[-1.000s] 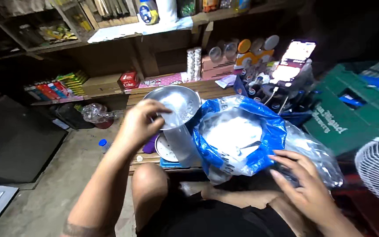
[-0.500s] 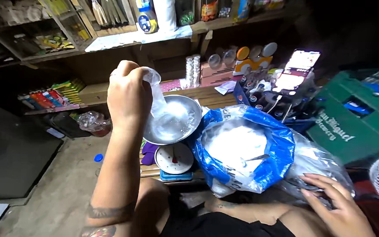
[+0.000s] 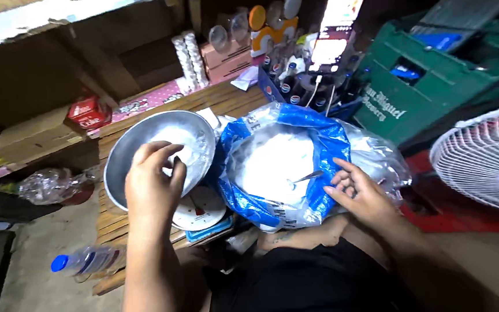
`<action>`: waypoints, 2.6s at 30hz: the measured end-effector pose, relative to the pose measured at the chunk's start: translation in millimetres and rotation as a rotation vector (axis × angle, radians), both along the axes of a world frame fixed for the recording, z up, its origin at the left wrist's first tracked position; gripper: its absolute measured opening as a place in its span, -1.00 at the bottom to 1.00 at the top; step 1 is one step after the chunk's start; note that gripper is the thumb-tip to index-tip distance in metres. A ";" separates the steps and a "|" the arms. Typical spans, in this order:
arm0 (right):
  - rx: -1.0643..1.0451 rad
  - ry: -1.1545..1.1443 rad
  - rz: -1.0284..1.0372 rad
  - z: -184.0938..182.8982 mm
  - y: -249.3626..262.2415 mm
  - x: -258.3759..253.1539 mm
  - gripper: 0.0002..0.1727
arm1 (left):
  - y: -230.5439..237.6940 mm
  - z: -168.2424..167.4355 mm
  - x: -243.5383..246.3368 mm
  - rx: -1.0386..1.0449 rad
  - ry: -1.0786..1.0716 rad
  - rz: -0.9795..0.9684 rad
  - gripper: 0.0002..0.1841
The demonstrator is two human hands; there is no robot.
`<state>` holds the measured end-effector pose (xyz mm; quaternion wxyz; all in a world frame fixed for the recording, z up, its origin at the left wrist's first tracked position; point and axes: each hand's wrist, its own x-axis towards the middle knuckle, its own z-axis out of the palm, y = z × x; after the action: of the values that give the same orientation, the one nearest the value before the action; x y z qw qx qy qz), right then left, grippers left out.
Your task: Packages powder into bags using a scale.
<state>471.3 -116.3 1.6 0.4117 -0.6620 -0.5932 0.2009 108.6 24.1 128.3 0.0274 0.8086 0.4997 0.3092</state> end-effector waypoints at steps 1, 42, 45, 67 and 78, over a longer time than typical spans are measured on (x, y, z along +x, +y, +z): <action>-0.029 0.014 -0.004 0.6 4.9 -1.8 -0.15 | 1.8 0.3 -3.7 -0.018 -0.018 -0.003 -0.73; 0.075 -0.230 -0.022 14.2 103.0 -46.3 -0.63 | 28.1 -9.1 -0.8 -0.137 -0.088 -0.094 -0.73; 0.052 -0.105 -0.083 12.9 99.8 -42.1 -0.61 | 28.7 -9.7 -1.1 -0.134 -0.084 -0.099 -0.71; 0.178 0.970 -0.002 80.5 82.6 -58.1 -0.65 | 28.6 -17.4 2.3 -0.142 -0.173 -0.153 -0.67; 0.243 0.825 0.171 113.1 91.5 -94.3 -0.66 | 29.2 -20.6 12.4 -0.124 -0.149 -0.180 -0.68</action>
<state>377.0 -24.7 114.7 0.6709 -0.4216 -0.4511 0.4108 121.0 53.2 107.7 0.1422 0.8216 0.4401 0.3333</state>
